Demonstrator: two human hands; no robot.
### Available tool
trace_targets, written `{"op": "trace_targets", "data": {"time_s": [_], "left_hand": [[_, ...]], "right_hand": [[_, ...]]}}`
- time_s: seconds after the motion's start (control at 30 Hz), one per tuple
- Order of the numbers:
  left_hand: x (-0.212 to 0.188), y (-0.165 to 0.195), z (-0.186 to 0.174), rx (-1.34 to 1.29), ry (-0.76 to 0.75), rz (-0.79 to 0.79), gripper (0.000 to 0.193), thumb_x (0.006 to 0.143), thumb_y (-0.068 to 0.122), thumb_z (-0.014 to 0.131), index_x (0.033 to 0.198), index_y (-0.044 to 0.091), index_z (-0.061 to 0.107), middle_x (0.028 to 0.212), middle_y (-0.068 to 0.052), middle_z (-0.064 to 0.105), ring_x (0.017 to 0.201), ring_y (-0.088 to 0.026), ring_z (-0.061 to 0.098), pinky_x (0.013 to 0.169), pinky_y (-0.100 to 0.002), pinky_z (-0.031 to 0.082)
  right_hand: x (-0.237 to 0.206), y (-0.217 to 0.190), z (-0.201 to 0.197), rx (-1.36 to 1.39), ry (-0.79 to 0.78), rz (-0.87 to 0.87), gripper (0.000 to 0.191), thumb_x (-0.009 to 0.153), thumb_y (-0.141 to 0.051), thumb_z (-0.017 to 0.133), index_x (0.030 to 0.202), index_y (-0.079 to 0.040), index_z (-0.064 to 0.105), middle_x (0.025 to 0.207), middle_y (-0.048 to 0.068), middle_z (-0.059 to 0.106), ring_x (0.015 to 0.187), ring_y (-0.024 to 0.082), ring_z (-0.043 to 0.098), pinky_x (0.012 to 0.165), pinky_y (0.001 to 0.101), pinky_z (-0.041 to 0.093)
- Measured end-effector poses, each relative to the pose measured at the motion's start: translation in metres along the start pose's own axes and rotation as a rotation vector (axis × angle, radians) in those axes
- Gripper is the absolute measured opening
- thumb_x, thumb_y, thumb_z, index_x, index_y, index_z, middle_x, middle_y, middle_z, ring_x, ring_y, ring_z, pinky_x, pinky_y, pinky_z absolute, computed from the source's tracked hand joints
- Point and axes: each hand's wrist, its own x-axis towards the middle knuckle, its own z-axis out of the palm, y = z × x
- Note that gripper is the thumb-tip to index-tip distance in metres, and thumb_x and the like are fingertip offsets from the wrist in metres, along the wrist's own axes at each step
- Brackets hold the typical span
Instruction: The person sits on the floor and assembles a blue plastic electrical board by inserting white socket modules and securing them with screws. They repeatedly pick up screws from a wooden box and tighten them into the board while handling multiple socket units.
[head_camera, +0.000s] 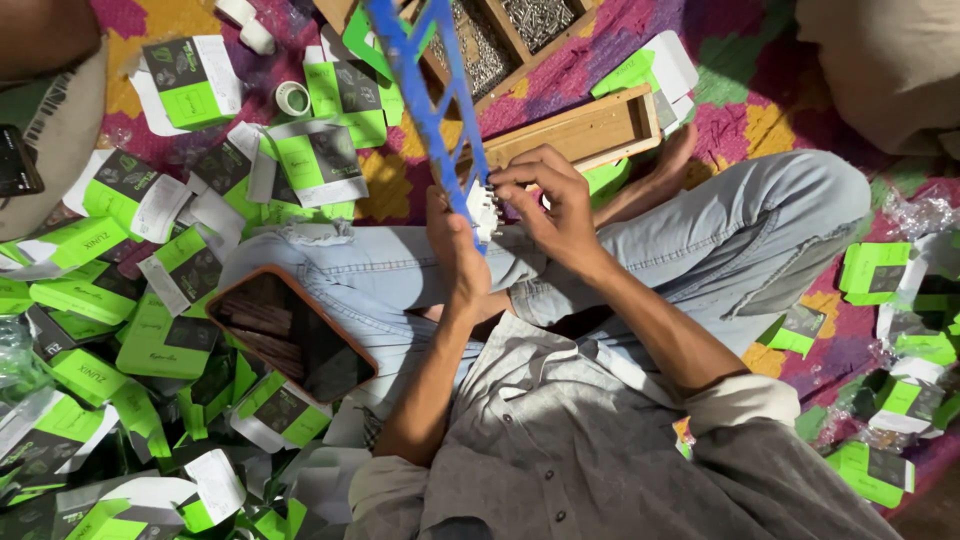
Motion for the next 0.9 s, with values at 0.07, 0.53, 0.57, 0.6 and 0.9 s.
{"op": "trace_targets", "data": {"time_s": [0.07, 0.53, 0.57, 0.6, 0.9], "left_hand": [[0.001, -0.008, -0.003, -0.029, 0.033, -0.015, 0.089, 0.101, 0.078, 0.041, 0.136, -0.003, 0.051, 0.121, -0.011, 0.057, 0.111, -0.020, 0.057, 0.097, -0.036, 0.049], [0.008, 0.001, -0.008, -0.559, 0.189, -0.447, 0.068, 0.107, 0.063, 0.033, 0.144, 0.007, 0.045, 0.118, -0.011, 0.064, 0.101, -0.022, 0.066, 0.085, -0.038, 0.055], [0.010, 0.004, -0.007, -0.570, 0.202, -0.464, 0.068, 0.106, 0.063, 0.033, 0.144, 0.008, 0.044, 0.119, -0.010, 0.064, 0.101, -0.022, 0.066, 0.086, -0.038, 0.056], [0.012, 0.007, -0.006, -0.581, 0.217, -0.480, 0.067, 0.106, 0.063, 0.033, 0.145, 0.009, 0.044, 0.119, -0.009, 0.064, 0.101, -0.022, 0.066, 0.086, -0.038, 0.056], [0.017, 0.022, -0.002, -0.572, 0.187, -0.516, 0.072, 0.102, 0.067, 0.035, 0.144, 0.010, 0.043, 0.118, -0.011, 0.063, 0.098, -0.024, 0.067, 0.082, -0.040, 0.056]], "right_hand": [[0.000, -0.001, -0.002, 0.042, -0.047, -0.002, 0.025, 0.093, -0.003, 0.078, 0.117, -0.005, 0.074, 0.112, 0.010, 0.065, 0.103, 0.021, 0.065, 0.090, 0.0317, 0.052], [0.011, 0.002, -0.021, -0.021, -0.375, -0.038, 0.057, 0.080, -0.021, 0.085, 0.135, -0.017, 0.072, 0.121, 0.004, 0.059, 0.118, 0.024, 0.051, 0.108, 0.0409, 0.041], [0.011, 0.004, -0.022, -0.015, -0.395, -0.039, 0.060, 0.078, -0.024, 0.086, 0.136, -0.017, 0.070, 0.121, 0.004, 0.059, 0.118, 0.024, 0.050, 0.108, 0.0414, 0.041], [0.012, 0.005, -0.024, -0.010, -0.416, -0.040, 0.064, 0.077, -0.027, 0.086, 0.138, -0.017, 0.069, 0.122, 0.004, 0.059, 0.118, 0.024, 0.049, 0.108, 0.0419, 0.041], [0.007, 0.010, -0.021, 0.025, -0.338, -0.020, 0.055, 0.076, -0.020, 0.090, 0.128, -0.014, 0.073, 0.117, 0.006, 0.053, 0.107, 0.020, 0.056, 0.098, 0.0355, 0.046]]}}
